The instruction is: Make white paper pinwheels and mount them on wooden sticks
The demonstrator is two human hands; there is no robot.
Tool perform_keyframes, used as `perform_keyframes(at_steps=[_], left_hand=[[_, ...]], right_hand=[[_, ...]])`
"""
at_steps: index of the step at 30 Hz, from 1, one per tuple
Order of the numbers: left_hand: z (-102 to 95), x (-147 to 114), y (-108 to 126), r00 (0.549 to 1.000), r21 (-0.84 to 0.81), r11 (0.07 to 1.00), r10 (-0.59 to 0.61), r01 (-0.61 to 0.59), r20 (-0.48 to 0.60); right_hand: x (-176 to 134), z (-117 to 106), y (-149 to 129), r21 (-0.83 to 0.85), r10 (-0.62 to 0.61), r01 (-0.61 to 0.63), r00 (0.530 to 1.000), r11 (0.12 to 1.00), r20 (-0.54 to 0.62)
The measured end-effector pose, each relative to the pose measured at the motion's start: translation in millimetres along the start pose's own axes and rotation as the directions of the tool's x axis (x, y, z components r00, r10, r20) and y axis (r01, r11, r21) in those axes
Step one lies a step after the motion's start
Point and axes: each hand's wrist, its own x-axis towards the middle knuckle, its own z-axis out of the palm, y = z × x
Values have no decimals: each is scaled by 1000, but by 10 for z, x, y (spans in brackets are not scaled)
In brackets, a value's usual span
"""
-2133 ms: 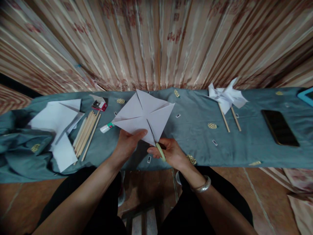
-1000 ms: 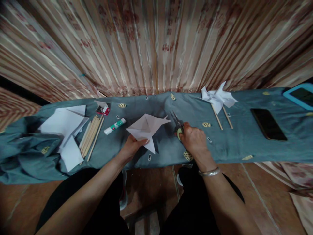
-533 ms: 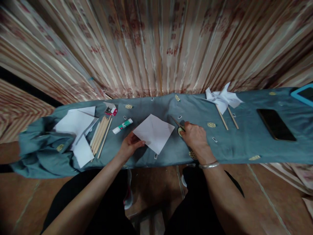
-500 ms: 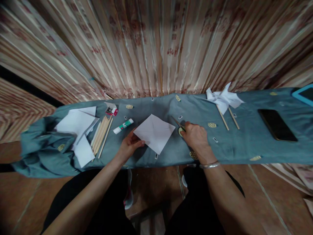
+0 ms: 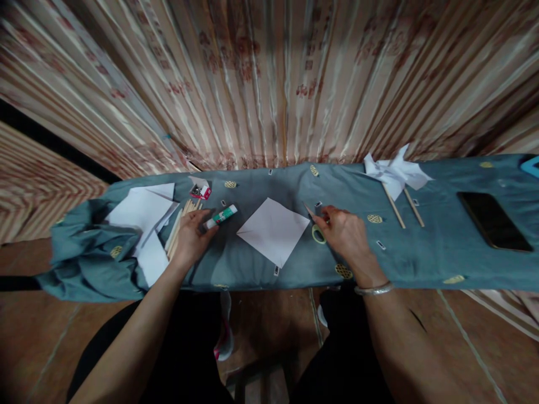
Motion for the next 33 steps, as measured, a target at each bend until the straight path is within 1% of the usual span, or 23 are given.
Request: perform_keyframes(at_steps=[3, 6, 9, 11, 12, 13, 14, 15, 16, 17, 18, 19, 20, 22, 24, 26, 28, 30, 31, 33], left_hand=[[61, 32, -96, 998, 92, 996, -17, 11, 68], [84, 49, -140, 996, 126, 992, -30, 20, 81], [77, 68, -125, 997, 82, 996, -43, 37, 69], [70, 66, -59, 997, -12, 998, -63, 63, 51], [68, 54, -3, 997, -78, 994, -71, 74, 41], [66, 33, 68, 996, -155, 984, -80, 84, 36], [66, 0, 153, 996, -237, 968, -77, 83, 34], [68, -42, 248, 996, -312, 947, -63, 80, 63], [72, -92, 348, 991, -387, 917, -48, 92, 123], [78, -146, 447, 981, -453, 884, -33, 117, 190], [88, -199, 542, 970, -510, 848, -19, 144, 242], [99, -248, 628, 959, -548, 820, -6, 168, 285], [114, -289, 701, 942, -573, 795, 3, 201, 335], [146, -339, 806, 924, -627, 739, 16, 247, 382], [175, -352, 851, 913, -662, 695, 21, 279, 407], [191, -342, 844, 902, -662, 684, 12, 307, 431], [186, -322, 790, 887, -626, 706, -8, 332, 461], [159, -291, 699, 884, -579, 742, -39, 337, 465], [141, -270, 642, 892, -557, 760, -66, 335, 446], [107, -213, 519, 931, -495, 826, -95, 271, 351]], right_hand=[[-1, 34, -72, 38, -36, 37, 998, 999, -42], [2, 47, -148, 82, -46, 49, 998, 995, -48], [-13, 30, -254, 214, -73, 87, 995, 973, -74], [-44, 28, -366, 370, -84, 108, 993, 923, -81], [-65, 38, -437, 471, -84, 109, 994, 875, -74], [-89, 56, -517, 585, -77, 98, 995, 805, -60], [-114, 81, -601, 705, -80, 72, 997, 705, -22], [-138, 111, -687, 824, -88, 32, 996, 565, 22], [-162, 143, -770, 915, -112, -31, 990, 402, 83], [-183, 171, -846, 963, -152, -106, 977, 249, 148], [-202, 193, -913, 976, -192, -179, 961, 122, 200], [-218, 207, -967, 969, -216, -246, 945, 20, 244], [-230, 213, -1008, 951, -227, -302, 932, -58, 282], [-244, 204, -1053, 910, -222, -382, 912, -158, 344], [-238, 186, -1060, 877, -207, -430, 897, -213, 390], [-212, 184, -1037, 855, -182, -454, 889, -249, 419], [-168, 205, -991, 834, -133, -464, 886, -298, 445], [-113, 241, -928, 796, -86, -473, 874, -379, 478], [-86, 257, -893, 761, -81, -484, 861, -432, 502], [-36, 277, -831, 662, -115, -523, 823, -537, 557]])
